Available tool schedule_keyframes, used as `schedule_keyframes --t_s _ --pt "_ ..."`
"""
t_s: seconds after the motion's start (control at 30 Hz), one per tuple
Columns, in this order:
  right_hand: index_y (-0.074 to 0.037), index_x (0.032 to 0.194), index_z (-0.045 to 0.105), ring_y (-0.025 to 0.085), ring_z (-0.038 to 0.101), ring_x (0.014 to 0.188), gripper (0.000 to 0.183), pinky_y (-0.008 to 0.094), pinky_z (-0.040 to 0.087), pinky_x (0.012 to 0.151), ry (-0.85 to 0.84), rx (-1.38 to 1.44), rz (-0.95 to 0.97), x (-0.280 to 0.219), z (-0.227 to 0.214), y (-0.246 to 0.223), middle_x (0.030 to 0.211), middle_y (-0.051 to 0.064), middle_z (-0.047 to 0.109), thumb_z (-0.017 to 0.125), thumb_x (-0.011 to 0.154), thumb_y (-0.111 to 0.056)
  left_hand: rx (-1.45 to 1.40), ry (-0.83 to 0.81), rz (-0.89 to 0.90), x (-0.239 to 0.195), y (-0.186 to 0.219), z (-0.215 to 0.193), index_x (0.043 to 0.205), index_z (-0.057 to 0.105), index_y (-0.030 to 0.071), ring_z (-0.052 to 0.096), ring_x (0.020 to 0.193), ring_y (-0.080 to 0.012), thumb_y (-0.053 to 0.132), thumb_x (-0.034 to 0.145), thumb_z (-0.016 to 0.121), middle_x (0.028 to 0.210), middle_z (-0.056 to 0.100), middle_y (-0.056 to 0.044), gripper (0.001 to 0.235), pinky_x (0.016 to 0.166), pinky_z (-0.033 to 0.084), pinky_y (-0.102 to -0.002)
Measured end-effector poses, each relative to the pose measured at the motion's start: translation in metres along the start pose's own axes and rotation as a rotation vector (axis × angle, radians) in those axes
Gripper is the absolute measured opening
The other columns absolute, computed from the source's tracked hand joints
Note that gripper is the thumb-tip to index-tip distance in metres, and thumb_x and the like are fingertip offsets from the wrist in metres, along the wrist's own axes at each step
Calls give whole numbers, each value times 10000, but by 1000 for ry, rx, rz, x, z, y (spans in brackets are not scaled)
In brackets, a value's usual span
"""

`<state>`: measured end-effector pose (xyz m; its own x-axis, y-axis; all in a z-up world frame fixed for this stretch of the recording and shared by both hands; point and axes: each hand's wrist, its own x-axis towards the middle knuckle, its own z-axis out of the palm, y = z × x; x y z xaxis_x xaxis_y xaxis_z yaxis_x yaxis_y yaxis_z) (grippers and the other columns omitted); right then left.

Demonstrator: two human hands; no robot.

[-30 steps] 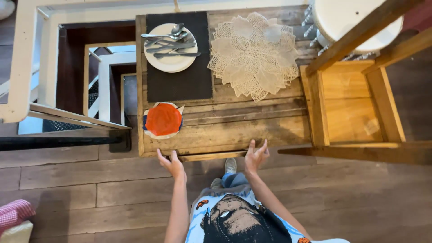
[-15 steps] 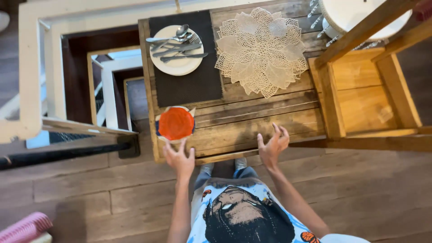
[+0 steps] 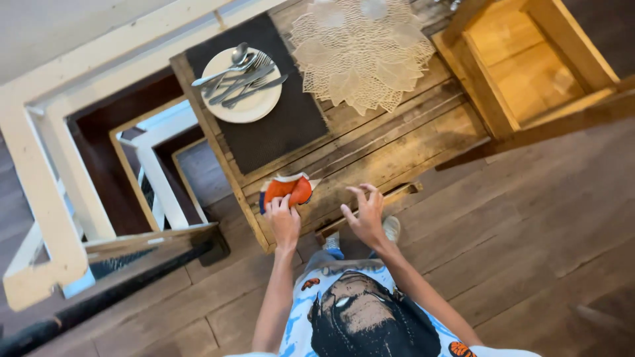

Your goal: Sanding and cleaning wooden chairs and stools.

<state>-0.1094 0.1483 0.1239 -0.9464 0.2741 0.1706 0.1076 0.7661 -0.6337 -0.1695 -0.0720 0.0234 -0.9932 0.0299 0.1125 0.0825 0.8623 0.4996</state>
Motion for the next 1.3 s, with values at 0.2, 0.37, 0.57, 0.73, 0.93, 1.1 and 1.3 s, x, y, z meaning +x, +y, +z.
schedule_keyframes --t_s 0.2,0.37,0.57,0.73,0.93,1.1,1.3 --pt "-110 1393 568 357 489 1288 584 435 399 1122 6 191 -5 -4 -24 -10 1343 168 504 781 853 -170 -330 42 56 2 70 -68 1220 658 49 546 1095 -379 -16 862 648 1160 598 -162 364 927 440 -515" --pt "-70 1501 441 383 457 1338 785 439 385 1119 12 259 -39 0 -76 -33 1418 201 453 793 802 -128 -420 68 297 -2 132 -104 1153 666 72 545 1145 -389 -76 790 607 1169 583 -162 396 985 441 -507" --pt "-106 1346 605 395 455 1298 758 456 398 1067 92 82 -137 -30 -124 -2 1394 224 482 862 634 -101 -553 -82 598 -23 198 -100 1088 685 70 537 1181 -404 -81 735 612 1186 586 -162 391 1058 436 -503" --pt "-77 1113 746 317 644 1093 330 412 503 940 118 140 -124 -75 -154 67 1159 138 696 799 788 -96 -704 -244 636 -50 263 -91 1136 674 56 555 1190 -389 -107 774 559 1192 591 -165 413 1092 453 -480" --pt "-2 1027 724 196 670 809 197 295 522 735 234 456 168 -130 -193 152 886 106 698 633 852 3 -782 -443 643 -94 333 -52 1204 653 40 572 1182 -381 -131 711 511 1220 586 -192 541 1017 493 -436" --pt "2 1052 734 107 557 775 169 279 456 689 218 650 412 -166 -234 206 843 20 635 621 927 -4 -804 -475 646 -140 384 -15 1173 711 53 668 1049 -354 -69 808 634 1112 671 -158 392 905 540 -407" --pt "-85 1267 681 46 495 679 345 230 409 576 131 797 569 -169 -305 204 830 -68 617 649 925 -121 -884 -550 645 -172 443 11 1177 692 37 688 1033 -345 -37 896 617 1101 701 -153 301 890 547 -395"
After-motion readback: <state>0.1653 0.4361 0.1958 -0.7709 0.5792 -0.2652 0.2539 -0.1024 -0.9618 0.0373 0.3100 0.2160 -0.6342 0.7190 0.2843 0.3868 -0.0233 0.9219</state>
